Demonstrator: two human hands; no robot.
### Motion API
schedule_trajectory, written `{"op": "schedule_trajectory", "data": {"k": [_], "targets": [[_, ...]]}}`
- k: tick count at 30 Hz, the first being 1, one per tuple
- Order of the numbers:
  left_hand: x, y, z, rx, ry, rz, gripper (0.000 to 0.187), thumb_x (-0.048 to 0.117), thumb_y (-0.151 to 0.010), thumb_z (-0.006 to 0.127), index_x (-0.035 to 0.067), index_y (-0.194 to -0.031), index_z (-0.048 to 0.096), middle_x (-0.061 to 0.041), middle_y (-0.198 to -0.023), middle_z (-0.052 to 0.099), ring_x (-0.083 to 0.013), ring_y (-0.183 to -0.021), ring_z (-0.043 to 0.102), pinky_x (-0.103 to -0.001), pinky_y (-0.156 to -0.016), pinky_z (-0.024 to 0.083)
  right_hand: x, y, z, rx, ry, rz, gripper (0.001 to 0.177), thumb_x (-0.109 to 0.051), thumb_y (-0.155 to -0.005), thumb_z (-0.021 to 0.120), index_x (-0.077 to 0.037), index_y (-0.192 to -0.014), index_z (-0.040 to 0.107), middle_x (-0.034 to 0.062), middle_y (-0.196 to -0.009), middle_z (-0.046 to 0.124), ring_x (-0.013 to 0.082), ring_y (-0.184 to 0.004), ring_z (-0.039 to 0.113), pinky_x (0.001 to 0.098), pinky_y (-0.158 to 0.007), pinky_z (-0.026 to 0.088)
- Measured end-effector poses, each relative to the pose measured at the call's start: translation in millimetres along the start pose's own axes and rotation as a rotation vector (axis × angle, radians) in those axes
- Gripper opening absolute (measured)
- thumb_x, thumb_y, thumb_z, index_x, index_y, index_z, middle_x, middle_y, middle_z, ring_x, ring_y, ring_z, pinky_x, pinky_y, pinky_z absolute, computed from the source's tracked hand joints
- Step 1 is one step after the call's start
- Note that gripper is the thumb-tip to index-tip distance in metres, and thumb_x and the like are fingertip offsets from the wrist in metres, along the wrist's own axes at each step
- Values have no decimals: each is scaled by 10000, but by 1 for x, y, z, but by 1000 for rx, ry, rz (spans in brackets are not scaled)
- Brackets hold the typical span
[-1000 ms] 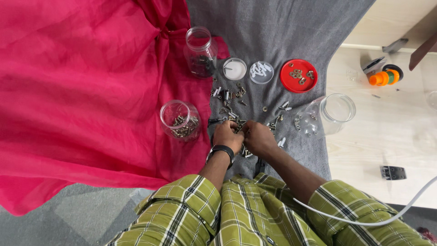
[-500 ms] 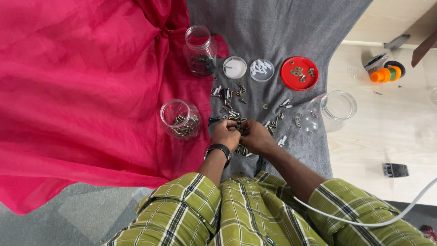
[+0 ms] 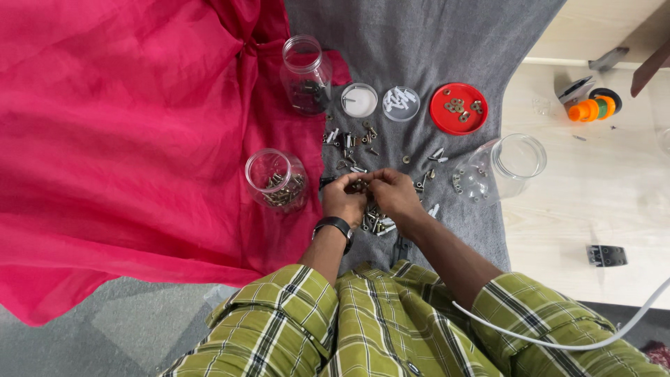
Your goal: The person sits on the floor and sorts small metal hardware pieces, including screws, nuts, and washers, from a pile on a gray cloth into separate glass jars and plastic containers.
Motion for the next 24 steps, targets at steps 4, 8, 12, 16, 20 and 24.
{"op": "schedule_trajectory", "data": {"k": [4, 8, 12, 16, 20, 24], "targets": [[22, 5, 2, 63, 12, -34, 372, -139, -749, 710, -23, -1102, 725, -87, -930, 746, -130, -815, 710, -269, -728, 603, -9, 4, -7, 125, -33, 65, 297, -94, -935, 593, -9, -1218, 618, 101, -970, 694, 147, -804, 622, 283, -657, 494], [34, 11, 3, 129, 2, -93, 400, -117, -718, 796, -13, -1097, 727, -79, -911, 734, -138, -786, 699, -278, -715, 601, -14, 7, -10, 174, -181, 158, 351, -100, -937, 573, -38, -1282, 541, 105, -1016, 638, 179, -816, 639, 304, -629, 542], [32, 9, 2, 164, 72, -102, 377, -113, -712, 798, -29, -1074, 733, -78, -902, 734, -148, -790, 710, -281, -722, 624, -10, 11, -14, 146, 63, 191, 293, -92, -930, 595, -50, -1219, 581, 105, -946, 689, 172, -759, 646, 323, -589, 519], [29, 5, 3, 180, 44, -74, 303, -73, -758, 787, -24, -1054, 746, -76, -893, 761, -133, -787, 718, -260, -723, 608, -3, 12, -5, 65, 225, 147, 245, -161, -935, 664, -5, -1117, 717, 87, -853, 735, 146, -675, 650, 311, -594, 542], [36, 9, 5, 218, -59, -63, 233, -34, -792, 781, -16, -1024, 765, -64, -874, 779, -109, -765, 710, -248, -706, 588, 1, 8, -11, 94, 231, 85, 255, -172, -910, 697, 19, -1054, 786, 89, -818, 777, 133, -650, 709, 296, -593, 568], [52, 18, 9, 185, -259, -4, 194, 31, -834, 751, 47, -1025, 783, -64, -901, 797, -119, -787, 734, -275, -737, 587, 6, 2, -21, 234, 106, 75, 220, -153, -890, 730, 14, -1022, 785, 82, -803, 780, 138, -656, 712, 264, -582, 553]]}}
Point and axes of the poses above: each hand's wrist, its own y-axis away from the middle knuckle, its own z-axis out of the palm, x = y × z, the point moved 4 cm from there along -y, towards the middle knuckle
